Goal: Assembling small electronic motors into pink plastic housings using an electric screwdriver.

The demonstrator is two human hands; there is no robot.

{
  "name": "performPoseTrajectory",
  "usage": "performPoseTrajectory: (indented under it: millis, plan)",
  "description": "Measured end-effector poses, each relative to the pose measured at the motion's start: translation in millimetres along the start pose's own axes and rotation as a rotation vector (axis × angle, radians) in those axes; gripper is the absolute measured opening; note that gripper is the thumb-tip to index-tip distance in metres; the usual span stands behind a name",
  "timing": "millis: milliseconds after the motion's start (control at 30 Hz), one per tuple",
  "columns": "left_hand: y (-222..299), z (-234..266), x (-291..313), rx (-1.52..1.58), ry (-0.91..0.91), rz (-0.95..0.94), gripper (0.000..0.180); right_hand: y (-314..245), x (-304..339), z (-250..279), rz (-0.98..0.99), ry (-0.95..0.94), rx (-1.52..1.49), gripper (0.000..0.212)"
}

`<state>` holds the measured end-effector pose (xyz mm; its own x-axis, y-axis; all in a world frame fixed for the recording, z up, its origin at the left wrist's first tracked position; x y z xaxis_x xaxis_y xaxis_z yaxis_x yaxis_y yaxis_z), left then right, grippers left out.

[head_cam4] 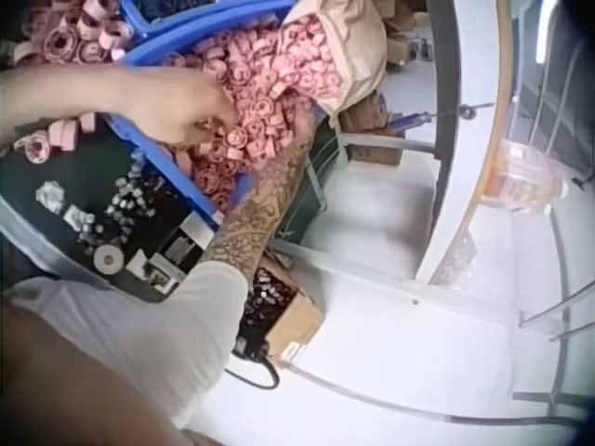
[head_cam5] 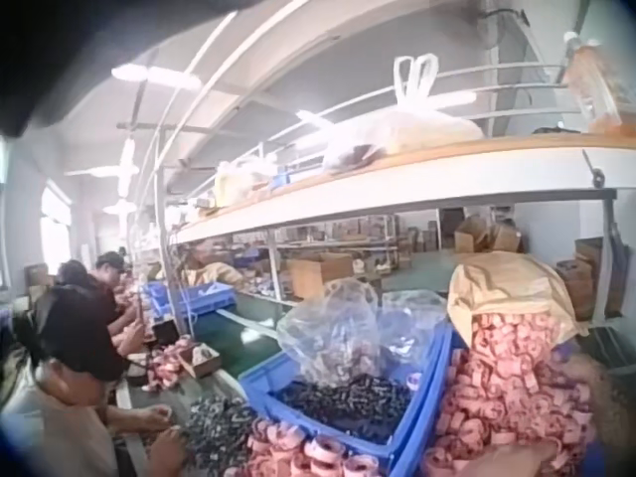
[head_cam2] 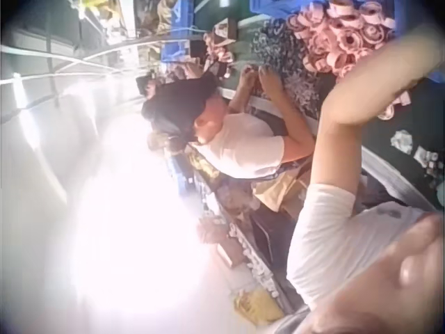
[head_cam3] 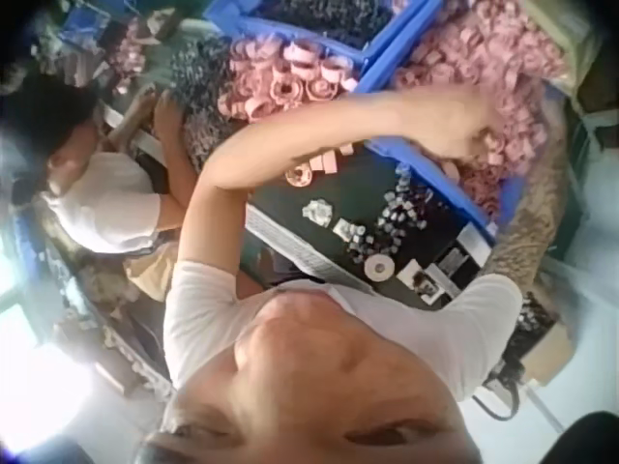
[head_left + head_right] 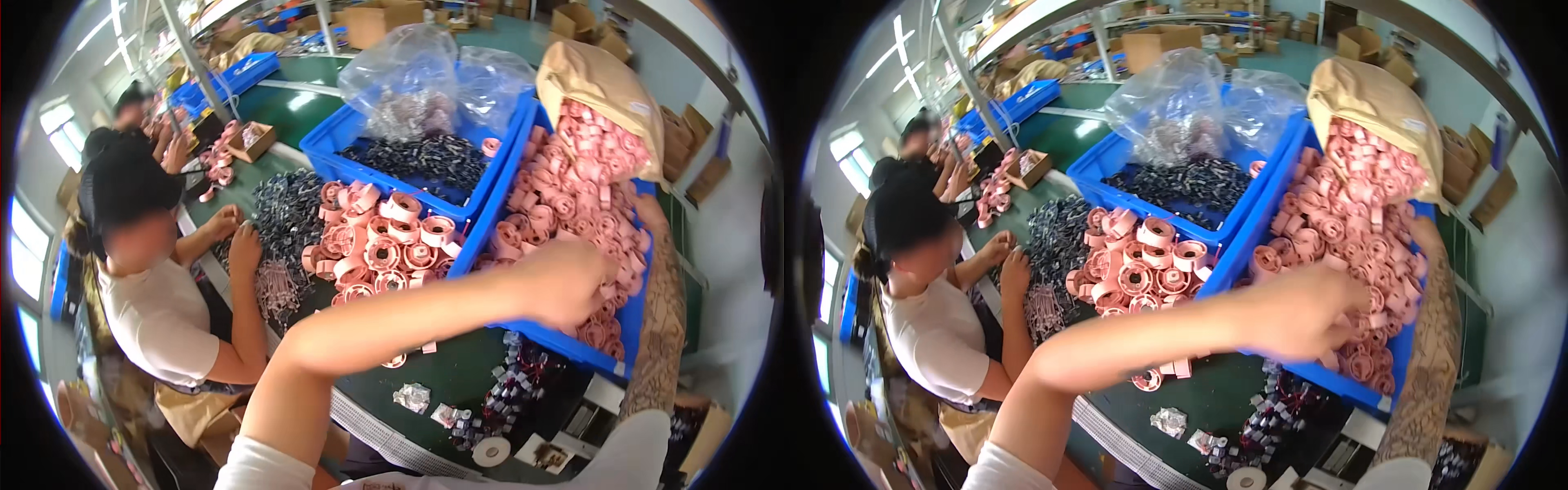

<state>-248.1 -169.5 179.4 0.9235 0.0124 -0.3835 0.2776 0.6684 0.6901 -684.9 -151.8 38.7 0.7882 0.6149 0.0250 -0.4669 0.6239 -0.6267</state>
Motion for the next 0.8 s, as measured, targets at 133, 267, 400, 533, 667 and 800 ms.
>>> performPoseTrajectory:
  millis: [133, 267, 400, 533, 667, 800]
  plan:
    - [-116, -11, -93, -0.454, -0.09, 0.272, 0.039, -8, 19, -35, -0.061, -0.015, 0.243, 0.056]
    - [-209, -25, -139, -0.587, -0.075, 0.516, 0.061, 15, 27, -35, -0.031, -0.124, 0.106, 0.059]
    - [-284, -6, -141, -0.574, 0.118, 0.845, 0.073, -7, 32, -48, -0.013, -0.103, 0.067, 0.071]
    - [-323, -29, -153, -0.37, 0.032, 0.866, 0.08, 57, 2, -40, -0.176, -0.199, -0.022, 0.071]
    - [-339, -9, -145, -0.354, 0.165, 0.909, 0.093, 11, 17, -44, -0.169, -0.215, 0.048, 0.072]
    - [-325, -26, -148, -0.46, 0.057, 0.885, 0.089, 36, 18, -55, -0.203, -0.217, 0.01, 0.075]
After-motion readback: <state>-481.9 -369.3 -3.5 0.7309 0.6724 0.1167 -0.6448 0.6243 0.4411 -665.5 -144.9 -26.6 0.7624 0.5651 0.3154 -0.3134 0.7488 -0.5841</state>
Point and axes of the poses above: each hand's wrist, its own x-axis away from the middle knuckle, its own z-axis out of the back of the hand, y = z × x, the point moved 9 cm from there along -x, towards the middle knuckle, and after that the axes turned 2 degrees about y, right-handed, at the moved point
